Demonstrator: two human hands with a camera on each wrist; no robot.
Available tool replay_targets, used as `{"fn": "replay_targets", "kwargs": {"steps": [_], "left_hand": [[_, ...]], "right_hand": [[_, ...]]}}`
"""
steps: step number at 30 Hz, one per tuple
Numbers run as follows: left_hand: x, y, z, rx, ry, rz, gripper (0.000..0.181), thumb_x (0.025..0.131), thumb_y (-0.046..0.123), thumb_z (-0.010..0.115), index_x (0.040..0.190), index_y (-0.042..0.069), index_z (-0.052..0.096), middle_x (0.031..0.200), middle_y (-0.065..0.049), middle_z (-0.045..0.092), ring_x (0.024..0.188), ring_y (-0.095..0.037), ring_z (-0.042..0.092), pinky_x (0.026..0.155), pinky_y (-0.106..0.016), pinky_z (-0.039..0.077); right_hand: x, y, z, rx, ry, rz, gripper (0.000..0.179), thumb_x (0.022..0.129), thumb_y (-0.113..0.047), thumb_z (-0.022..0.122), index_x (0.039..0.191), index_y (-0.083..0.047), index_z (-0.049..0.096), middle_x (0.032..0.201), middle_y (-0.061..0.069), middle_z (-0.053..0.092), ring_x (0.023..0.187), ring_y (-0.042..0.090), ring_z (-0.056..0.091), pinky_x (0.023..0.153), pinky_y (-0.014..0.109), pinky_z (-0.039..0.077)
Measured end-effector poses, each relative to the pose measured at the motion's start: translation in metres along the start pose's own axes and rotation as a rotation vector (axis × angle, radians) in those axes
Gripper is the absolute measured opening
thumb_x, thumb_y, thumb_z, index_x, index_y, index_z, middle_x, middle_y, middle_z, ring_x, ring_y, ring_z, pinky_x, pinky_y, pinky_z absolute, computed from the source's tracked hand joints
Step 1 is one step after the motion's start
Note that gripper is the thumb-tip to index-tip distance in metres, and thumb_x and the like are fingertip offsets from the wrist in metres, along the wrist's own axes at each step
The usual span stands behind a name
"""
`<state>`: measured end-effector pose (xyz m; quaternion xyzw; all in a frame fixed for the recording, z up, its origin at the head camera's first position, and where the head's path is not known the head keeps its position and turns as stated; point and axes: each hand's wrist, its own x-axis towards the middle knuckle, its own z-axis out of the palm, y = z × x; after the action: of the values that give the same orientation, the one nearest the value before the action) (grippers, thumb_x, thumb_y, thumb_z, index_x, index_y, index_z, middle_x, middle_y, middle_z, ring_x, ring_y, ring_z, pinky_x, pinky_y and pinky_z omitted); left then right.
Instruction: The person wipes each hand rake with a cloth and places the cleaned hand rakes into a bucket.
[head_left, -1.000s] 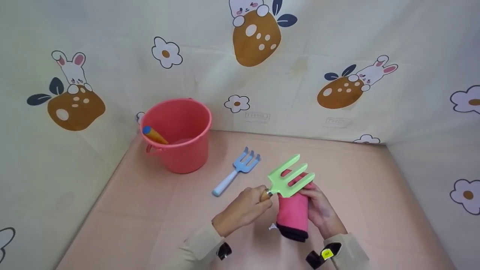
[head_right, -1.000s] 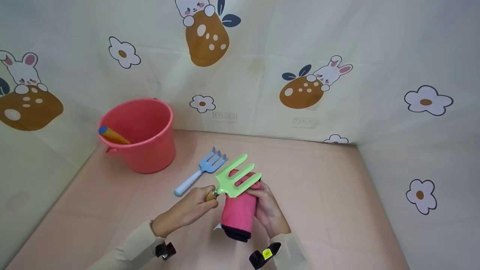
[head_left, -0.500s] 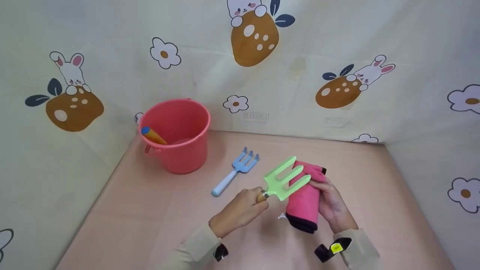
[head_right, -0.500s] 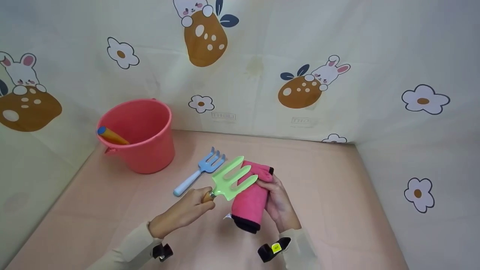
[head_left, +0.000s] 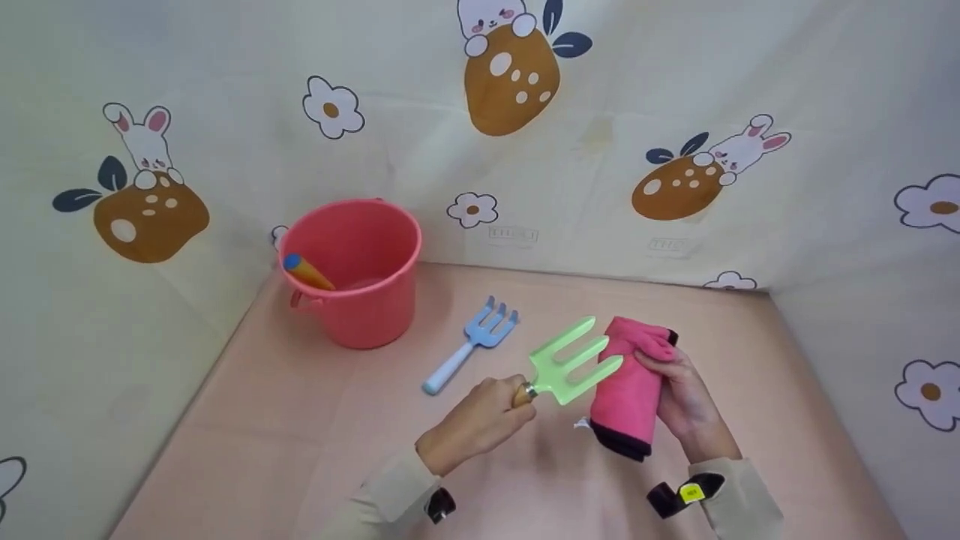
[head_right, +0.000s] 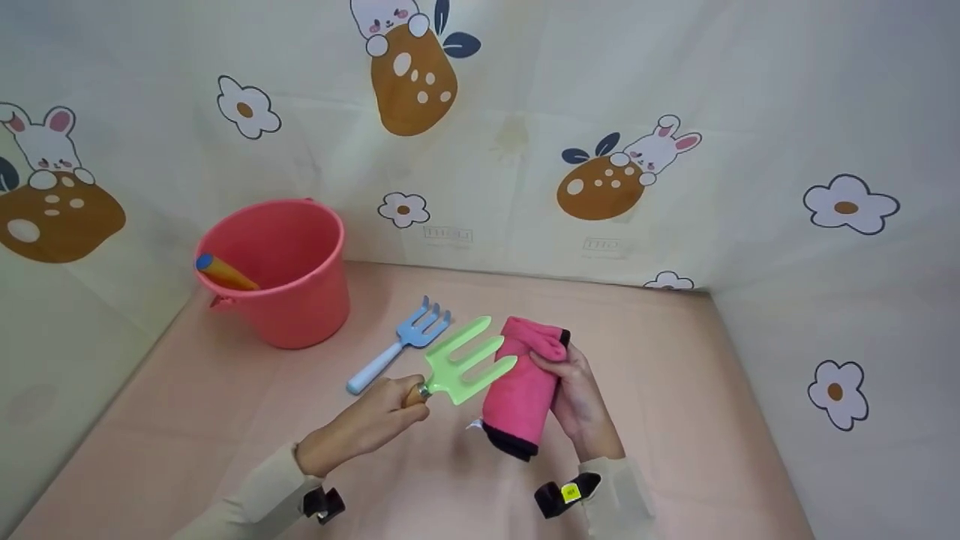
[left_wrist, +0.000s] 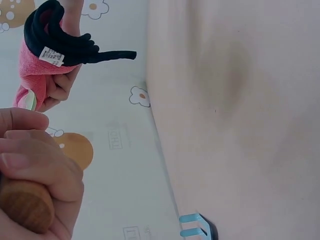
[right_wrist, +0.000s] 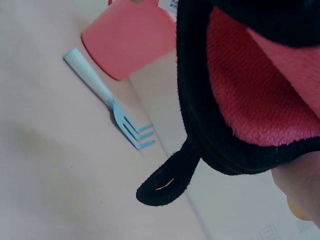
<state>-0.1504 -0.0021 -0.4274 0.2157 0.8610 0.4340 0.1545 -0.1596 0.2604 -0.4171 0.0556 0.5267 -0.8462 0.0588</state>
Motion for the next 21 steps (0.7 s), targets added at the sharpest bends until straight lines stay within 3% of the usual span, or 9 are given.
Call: {"fn": "replay_targets", "kwargs": {"steps": [6,11,17,21], "left_hand": [[-0.001,-0.004,-0.001,0.002,0.044,0.025,0.017,0.088,0.014,0.048,0.071,0.014,0.044,0.056,0.008,0.035,0.047,-0.004,0.033,0.041,-0.016,0.023],[0.000,-0.002,0.000,-0.011,0.043,0.020,0.019,0.088,0.015,0.049,0.071,0.014,0.043,0.056,0.008,0.035,0.047,-0.005,0.033,0.042,-0.017,0.024],[0.002,0.007,0.004,-0.016,0.033,0.037,0.019,0.088,0.016,0.050,0.070,0.014,0.043,0.055,0.008,0.033,0.048,-0.004,0.033,0.043,-0.017,0.023],[0.003,0.012,0.006,-0.010,0.027,0.056,0.021,0.088,0.015,0.050,0.069,0.014,0.041,0.055,0.008,0.031,0.048,-0.004,0.031,0.043,-0.016,0.022]], "right_hand": [[-0.002,-0.007,-0.011,0.086,0.015,0.008,0.023,0.095,-0.006,0.044,0.114,-0.018,0.042,0.105,-0.007,0.052,0.097,0.006,0.054,0.085,0.020,0.046],[0.001,-0.001,-0.011,-0.018,0.041,0.094,0.027,0.095,-0.007,0.043,0.120,-0.017,0.040,0.103,-0.004,0.058,0.095,0.010,0.058,0.086,0.026,0.048],[0.003,0.021,-0.002,-0.066,-0.087,0.141,0.028,0.095,-0.004,0.039,0.109,-0.017,0.060,0.101,-0.003,0.065,0.096,0.012,0.062,0.087,0.029,0.048],[0.004,0.033,0.005,-0.061,-0.186,0.131,0.035,0.095,-0.002,0.036,0.104,-0.021,0.063,0.103,-0.005,0.065,0.097,0.009,0.061,0.087,0.026,0.047]]}}
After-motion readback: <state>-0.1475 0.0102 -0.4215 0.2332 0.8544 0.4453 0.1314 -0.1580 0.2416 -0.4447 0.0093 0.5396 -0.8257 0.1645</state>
